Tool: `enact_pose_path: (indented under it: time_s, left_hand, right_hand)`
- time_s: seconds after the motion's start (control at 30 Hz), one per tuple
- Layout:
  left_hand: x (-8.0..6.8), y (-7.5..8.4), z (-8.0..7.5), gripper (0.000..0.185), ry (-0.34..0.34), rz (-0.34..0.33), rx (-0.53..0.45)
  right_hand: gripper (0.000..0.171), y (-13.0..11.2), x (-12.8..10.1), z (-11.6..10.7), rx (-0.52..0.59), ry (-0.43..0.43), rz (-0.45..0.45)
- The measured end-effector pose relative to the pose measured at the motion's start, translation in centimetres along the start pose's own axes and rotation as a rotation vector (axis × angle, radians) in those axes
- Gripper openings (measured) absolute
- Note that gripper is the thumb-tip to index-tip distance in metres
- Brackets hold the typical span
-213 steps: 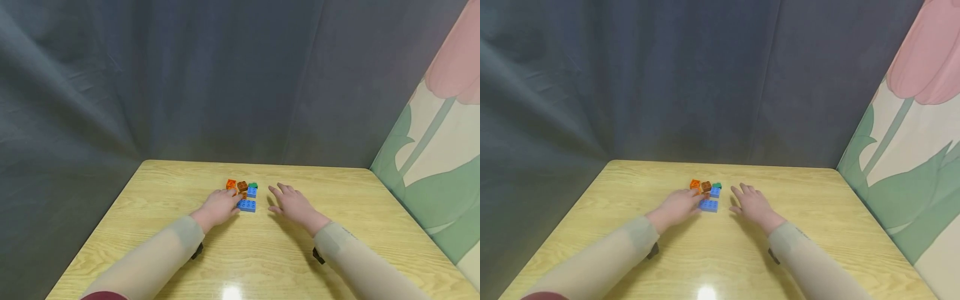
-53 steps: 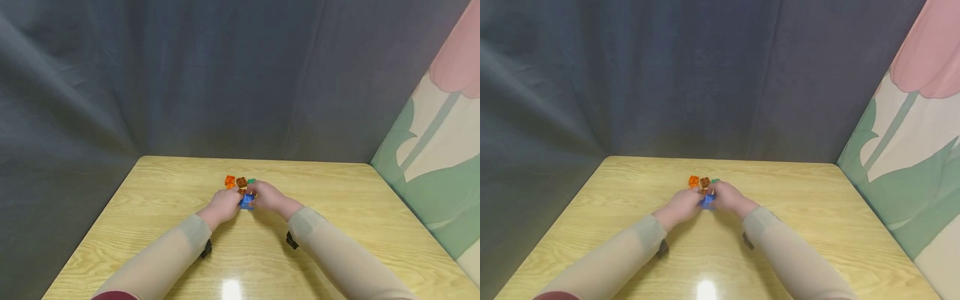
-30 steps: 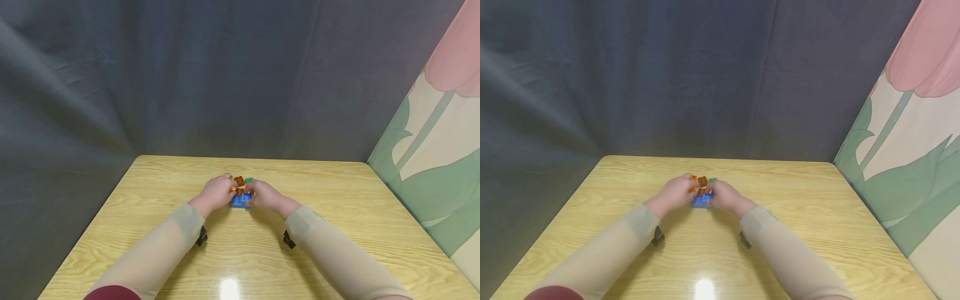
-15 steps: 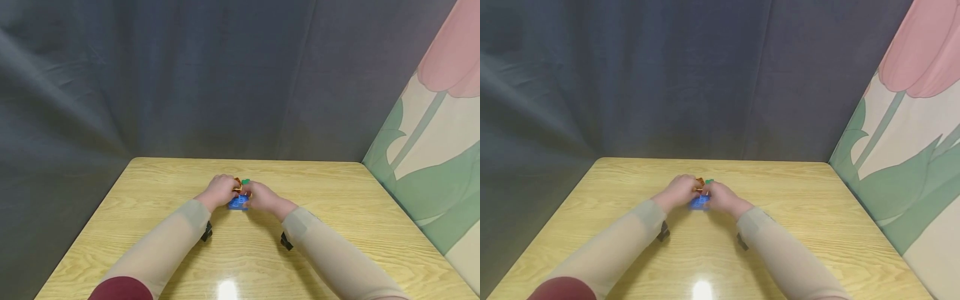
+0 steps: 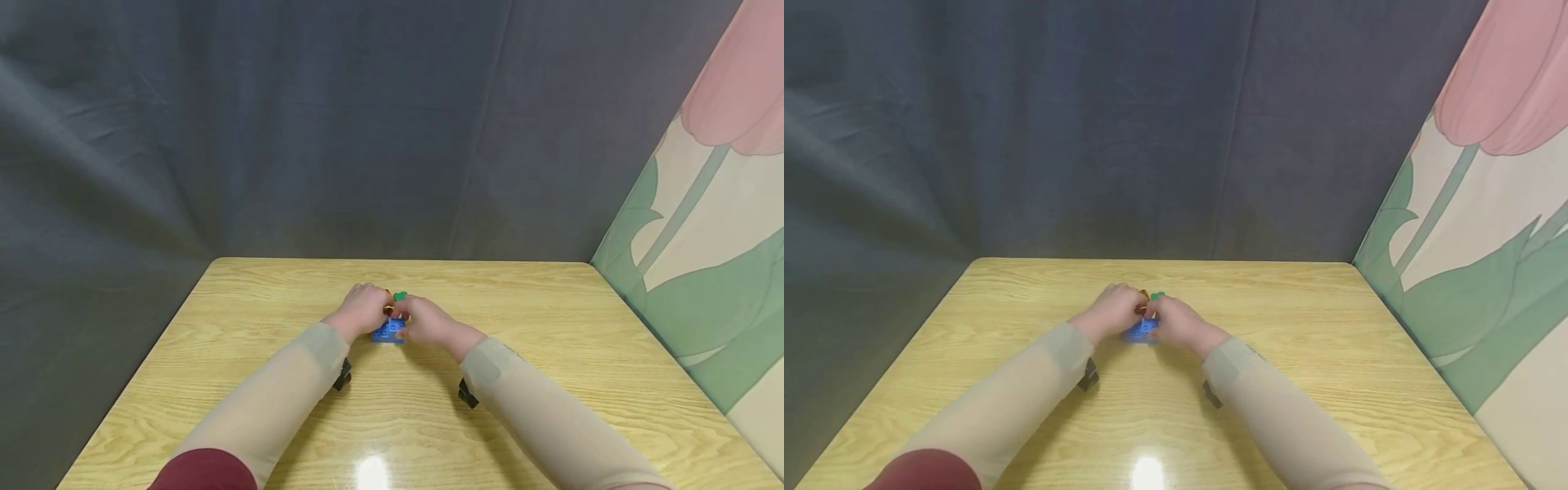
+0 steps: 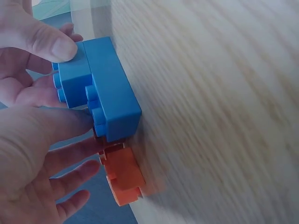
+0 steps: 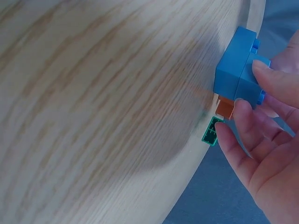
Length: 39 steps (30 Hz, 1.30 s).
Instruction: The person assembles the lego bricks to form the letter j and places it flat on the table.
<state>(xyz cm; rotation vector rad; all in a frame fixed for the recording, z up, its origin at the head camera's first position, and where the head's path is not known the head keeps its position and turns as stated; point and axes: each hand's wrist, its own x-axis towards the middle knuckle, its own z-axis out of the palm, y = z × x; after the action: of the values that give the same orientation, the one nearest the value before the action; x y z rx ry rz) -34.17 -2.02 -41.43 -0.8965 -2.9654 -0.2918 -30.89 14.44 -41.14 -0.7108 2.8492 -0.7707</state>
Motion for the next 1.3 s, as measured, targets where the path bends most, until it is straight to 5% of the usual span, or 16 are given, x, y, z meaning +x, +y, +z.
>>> enact_pose_path:
  time_s: [0.33, 0.67, 1.07, 1.3]
  left_hand:
    - [0.4, 0.0, 0.2, 0.013, -0.030, -0.042, -0.015]
    - [0.4, -0.2, 0.3, 0.012, -0.005, -0.013, 0.012]
    - [-0.4, -0.2, -2.0, 0.008, -0.011, 0.021, -0.028]
    - [-1.7, -0.1, -2.7, 0.013, -0.084, 0.021, -0.058]
  right_hand:
    - [0.027, -0.3, -0.1, 0.0, -0.012, 0.012, -0.010]
    - [0.025, -0.5, -0.3, -0.1, 0.007, 0.012, -0.013]
    - [0.022, -0.4, -0.3, -0.5, -0.019, -0.001, -0.012]
    - [0.022, -0.4, -0.4, -0.5, -0.024, -0.011, 0.005]
